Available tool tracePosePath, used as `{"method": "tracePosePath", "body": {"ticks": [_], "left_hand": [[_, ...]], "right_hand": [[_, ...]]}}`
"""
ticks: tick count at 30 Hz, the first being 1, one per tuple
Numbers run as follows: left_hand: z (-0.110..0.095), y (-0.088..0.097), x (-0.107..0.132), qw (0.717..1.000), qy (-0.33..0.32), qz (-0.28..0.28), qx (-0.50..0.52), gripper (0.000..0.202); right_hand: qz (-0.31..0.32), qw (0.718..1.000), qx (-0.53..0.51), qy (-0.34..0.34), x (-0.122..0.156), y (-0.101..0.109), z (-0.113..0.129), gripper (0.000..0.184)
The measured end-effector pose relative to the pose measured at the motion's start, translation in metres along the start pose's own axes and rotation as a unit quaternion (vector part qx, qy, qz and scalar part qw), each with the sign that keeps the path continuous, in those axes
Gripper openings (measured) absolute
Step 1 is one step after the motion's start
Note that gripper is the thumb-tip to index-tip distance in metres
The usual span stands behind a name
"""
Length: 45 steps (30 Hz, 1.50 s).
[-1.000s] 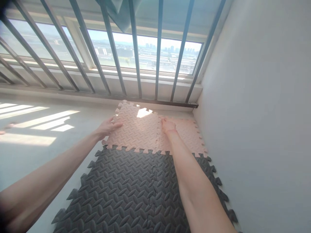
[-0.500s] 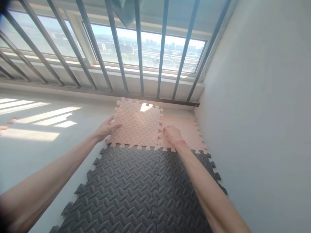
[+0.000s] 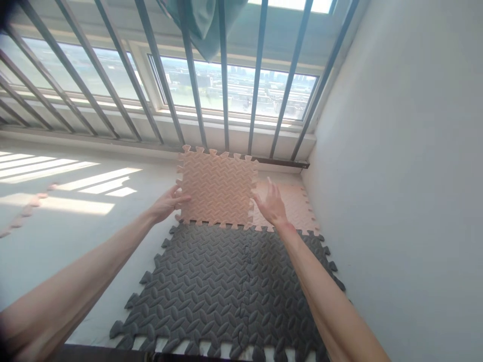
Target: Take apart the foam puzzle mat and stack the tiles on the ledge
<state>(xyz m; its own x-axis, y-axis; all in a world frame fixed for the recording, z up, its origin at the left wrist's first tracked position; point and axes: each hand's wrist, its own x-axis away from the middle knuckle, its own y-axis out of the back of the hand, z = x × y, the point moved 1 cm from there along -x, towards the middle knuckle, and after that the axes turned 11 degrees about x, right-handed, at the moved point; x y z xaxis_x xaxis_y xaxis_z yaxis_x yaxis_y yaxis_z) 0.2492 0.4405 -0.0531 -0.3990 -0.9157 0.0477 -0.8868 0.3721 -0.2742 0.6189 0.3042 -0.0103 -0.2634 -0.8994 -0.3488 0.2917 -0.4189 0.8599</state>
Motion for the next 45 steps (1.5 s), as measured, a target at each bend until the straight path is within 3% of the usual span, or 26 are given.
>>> {"method": "tracePosePath", "body": {"ticks": [1,3,6,9,11,14,16,23,30,34,36,41,45], "left_hand": [[-0.004,-0.001,0.001,1.000,-0.002,0.006,-0.008,0.086],[-0.011,-0.005,0.004,0.999,-0.014,0.015,-0.038,0.084],[-0.012,-0.011,0.021,0.979,-0.103,-0.048,-0.168,0.067],[0.006,-0.018,0.061,0.912,-0.222,-0.141,-0.313,0.053],[0.028,-0.025,0.093,0.859,-0.264,-0.085,-0.431,0.048],[0.064,-0.034,0.130,0.787,-0.242,0.046,-0.566,0.050],[0.080,-0.038,0.142,0.768,-0.218,0.048,-0.600,0.056],[0.084,-0.043,0.142,0.761,-0.208,0.020,-0.615,0.062],[0.080,-0.045,0.143,0.770,-0.207,-0.001,-0.603,0.062],[0.078,-0.052,0.143,0.765,-0.217,0.005,-0.607,0.058],[0.078,-0.066,0.146,0.761,-0.234,0.046,-0.603,0.061],[0.083,-0.121,0.144,0.747,-0.243,0.238,-0.571,0.069],[0.093,-0.148,0.130,0.752,-0.195,0.251,-0.578,0.072]], "right_hand": [[-0.058,0.997,0.006,0.049,-0.014,0.007,0.015,0.086],[-0.099,0.985,0.042,0.136,-0.041,0.018,0.048,0.097],[-0.062,0.982,0.093,0.152,-0.075,0.029,0.088,0.094],[-0.016,0.983,0.134,0.122,-0.090,0.034,0.109,0.079],[-0.015,0.981,0.152,0.119,-0.089,0.037,0.114,0.069],[-0.031,0.978,0.157,0.132,-0.082,0.044,0.116,0.057],[-0.037,0.977,0.154,0.140,-0.076,0.049,0.118,0.051],[-0.058,0.970,0.128,0.196,-0.054,0.067,0.132,0.042],[-0.085,0.978,0.103,0.158,-0.054,0.092,0.110,0.048],[-0.063,0.975,0.104,0.183,-0.060,0.109,0.107,0.046],[-0.045,0.975,0.107,0.188,-0.061,0.111,0.110,0.046],[-0.011,0.972,0.119,0.201,-0.052,0.102,0.119,0.043],[0.005,0.968,0.125,0.219,-0.044,0.096,0.125,0.040]]}}
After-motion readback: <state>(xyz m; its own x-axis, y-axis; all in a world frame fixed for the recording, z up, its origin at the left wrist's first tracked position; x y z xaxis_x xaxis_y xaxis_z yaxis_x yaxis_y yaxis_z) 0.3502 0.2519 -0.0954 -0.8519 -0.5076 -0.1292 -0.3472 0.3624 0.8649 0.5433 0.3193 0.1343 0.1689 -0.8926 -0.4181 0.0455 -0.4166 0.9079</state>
